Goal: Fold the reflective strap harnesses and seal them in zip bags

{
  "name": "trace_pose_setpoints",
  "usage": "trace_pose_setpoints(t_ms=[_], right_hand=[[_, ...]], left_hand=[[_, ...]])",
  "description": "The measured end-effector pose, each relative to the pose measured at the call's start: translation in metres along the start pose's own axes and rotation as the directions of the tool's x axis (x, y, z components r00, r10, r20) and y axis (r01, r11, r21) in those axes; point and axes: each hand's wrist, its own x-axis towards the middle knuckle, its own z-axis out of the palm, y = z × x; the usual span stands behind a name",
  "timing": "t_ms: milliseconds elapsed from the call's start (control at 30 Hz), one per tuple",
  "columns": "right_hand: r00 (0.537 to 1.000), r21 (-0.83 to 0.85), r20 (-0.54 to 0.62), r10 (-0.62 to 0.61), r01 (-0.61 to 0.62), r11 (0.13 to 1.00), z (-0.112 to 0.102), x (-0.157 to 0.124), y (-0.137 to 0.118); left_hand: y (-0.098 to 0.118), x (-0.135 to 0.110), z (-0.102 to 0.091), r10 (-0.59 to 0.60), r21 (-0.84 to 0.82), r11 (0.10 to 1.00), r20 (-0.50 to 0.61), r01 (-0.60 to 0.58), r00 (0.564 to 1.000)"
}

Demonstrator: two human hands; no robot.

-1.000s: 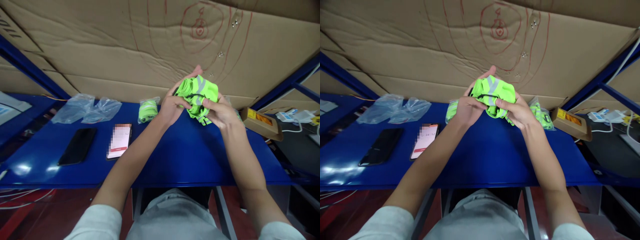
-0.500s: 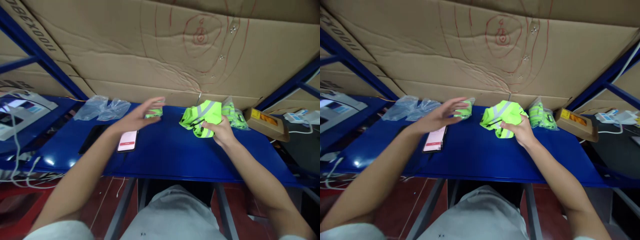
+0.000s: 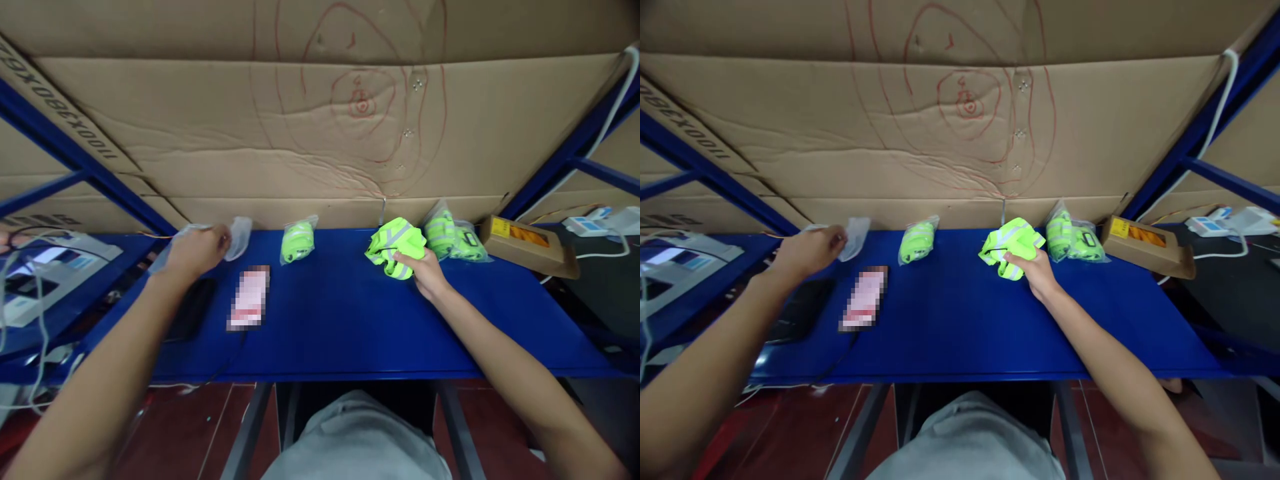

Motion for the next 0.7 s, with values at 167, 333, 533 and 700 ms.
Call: trace_pose_setpoints(t_ms=[167,333,533,700], right_hand=[[0.922,-0.142,0.329,0.202,-0.163,0.976,-0.007,-0.013,-0.024],[0.533,-0.449,0.729,0.429,-0.1,0.888,-0.018,-0.018,-0.039],[0.736,-0.115,0.622,0.265,-0.249,0.962,-0.028,-0.008,-0.032],[0.769,-0.01,0.583,0.263,-0.317,0.948,0.002,-0.015,-0.007]], left_hand=[[0.125,-0.01,0.022,0.072,0.149,0.985,0.08,-0.083,0.994],[0.212,-0.037,0.083,0.201,-0.266,0.958,0.35,-0.109,0.915],[0.198,-0.062,0.121,0.429,-0.312,0.887,0.286,-0.34,0.857],[0.177,-0.081,0.145,0.504,-0.168,0.863,0.338,-0.476,0.795]])
